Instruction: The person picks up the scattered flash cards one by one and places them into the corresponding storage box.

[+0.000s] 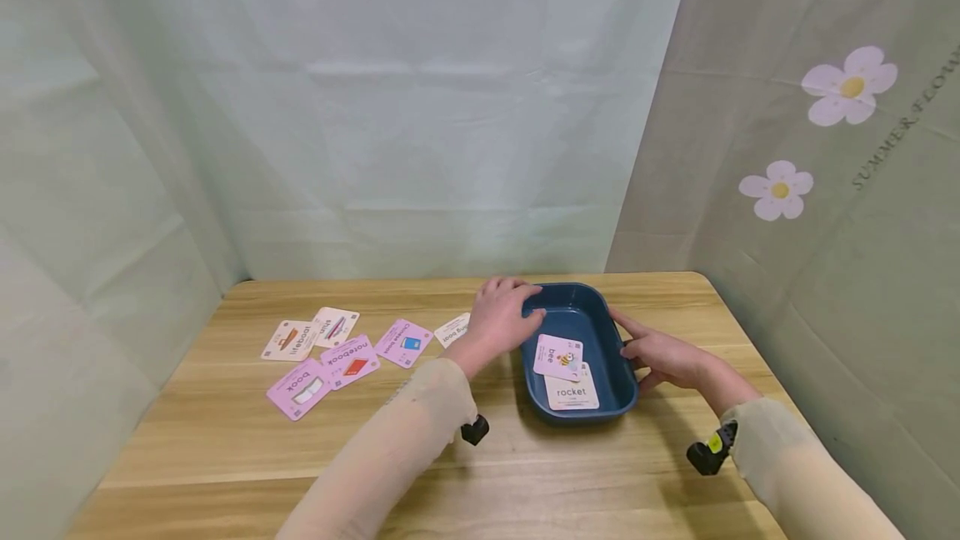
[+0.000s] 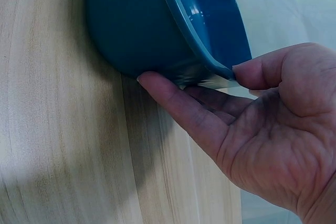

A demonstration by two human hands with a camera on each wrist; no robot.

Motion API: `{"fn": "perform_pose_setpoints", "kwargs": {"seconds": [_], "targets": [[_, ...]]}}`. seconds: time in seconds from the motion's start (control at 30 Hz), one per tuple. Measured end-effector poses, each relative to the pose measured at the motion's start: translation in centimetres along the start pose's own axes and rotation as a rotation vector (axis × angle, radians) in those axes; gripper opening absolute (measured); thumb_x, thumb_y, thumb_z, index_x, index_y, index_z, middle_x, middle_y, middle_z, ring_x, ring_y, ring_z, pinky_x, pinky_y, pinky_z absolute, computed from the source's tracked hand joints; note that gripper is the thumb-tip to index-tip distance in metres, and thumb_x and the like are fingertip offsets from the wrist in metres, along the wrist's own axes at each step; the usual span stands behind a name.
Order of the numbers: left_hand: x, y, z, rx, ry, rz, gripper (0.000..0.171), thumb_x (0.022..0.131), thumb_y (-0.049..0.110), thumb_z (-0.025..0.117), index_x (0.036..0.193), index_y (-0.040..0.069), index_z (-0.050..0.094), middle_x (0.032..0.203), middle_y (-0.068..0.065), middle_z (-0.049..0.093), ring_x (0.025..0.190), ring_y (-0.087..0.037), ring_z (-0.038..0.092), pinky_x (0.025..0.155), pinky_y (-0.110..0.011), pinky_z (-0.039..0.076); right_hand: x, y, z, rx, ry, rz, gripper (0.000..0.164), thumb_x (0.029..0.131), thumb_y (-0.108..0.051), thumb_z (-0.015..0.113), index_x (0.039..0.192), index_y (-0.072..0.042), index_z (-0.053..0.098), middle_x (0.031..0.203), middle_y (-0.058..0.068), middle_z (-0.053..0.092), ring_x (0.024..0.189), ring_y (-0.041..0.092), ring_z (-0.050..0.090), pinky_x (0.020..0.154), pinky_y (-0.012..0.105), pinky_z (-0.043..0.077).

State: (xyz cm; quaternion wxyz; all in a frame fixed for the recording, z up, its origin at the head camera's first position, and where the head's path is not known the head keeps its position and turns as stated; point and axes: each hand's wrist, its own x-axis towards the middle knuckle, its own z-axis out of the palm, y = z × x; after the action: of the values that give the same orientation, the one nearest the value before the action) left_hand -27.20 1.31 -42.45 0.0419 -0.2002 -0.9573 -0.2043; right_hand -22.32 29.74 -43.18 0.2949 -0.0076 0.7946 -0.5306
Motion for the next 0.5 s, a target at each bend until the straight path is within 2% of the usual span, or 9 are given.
{"fn": "perform_pose_setpoints", "kwargs": {"seconds": [0.27,0.5], "targets": [[-0.4,-0.9,-1.2,-0.04,0.039,0.016,0.047,0.1,0.046,0.061,0.143,0.026,0.061,0.147,-0.005,0.053,0.138,-0.034,0.04,0.115,-0.053,0.029,0.0,-0.1,0.0,-0.002,0.005,0.001,0.079,0.103,-0.004,0.041,0.166,-0.025,0.0,0.159,0.038,0.018,0.124,0.046,0.056,0.084,0.056,0.058],[-0.8,-1.2,-2.4,-0.066,0.045,0.028,0.049,0.1,0.046,0.06,0.145,0.026,0.059,0.15,-0.004,0.051,0.139,-0.034,0.039,0.114,-0.054,0.03,0.1,-0.1,0.0,-0.004,0.003,0.004,0.079,0.102,-0.004,0.041,0.166,-0.024,-0.001,0.159,0.038,0.018,0.12,0.043,0.058,0.085,0.056,0.058]]}}
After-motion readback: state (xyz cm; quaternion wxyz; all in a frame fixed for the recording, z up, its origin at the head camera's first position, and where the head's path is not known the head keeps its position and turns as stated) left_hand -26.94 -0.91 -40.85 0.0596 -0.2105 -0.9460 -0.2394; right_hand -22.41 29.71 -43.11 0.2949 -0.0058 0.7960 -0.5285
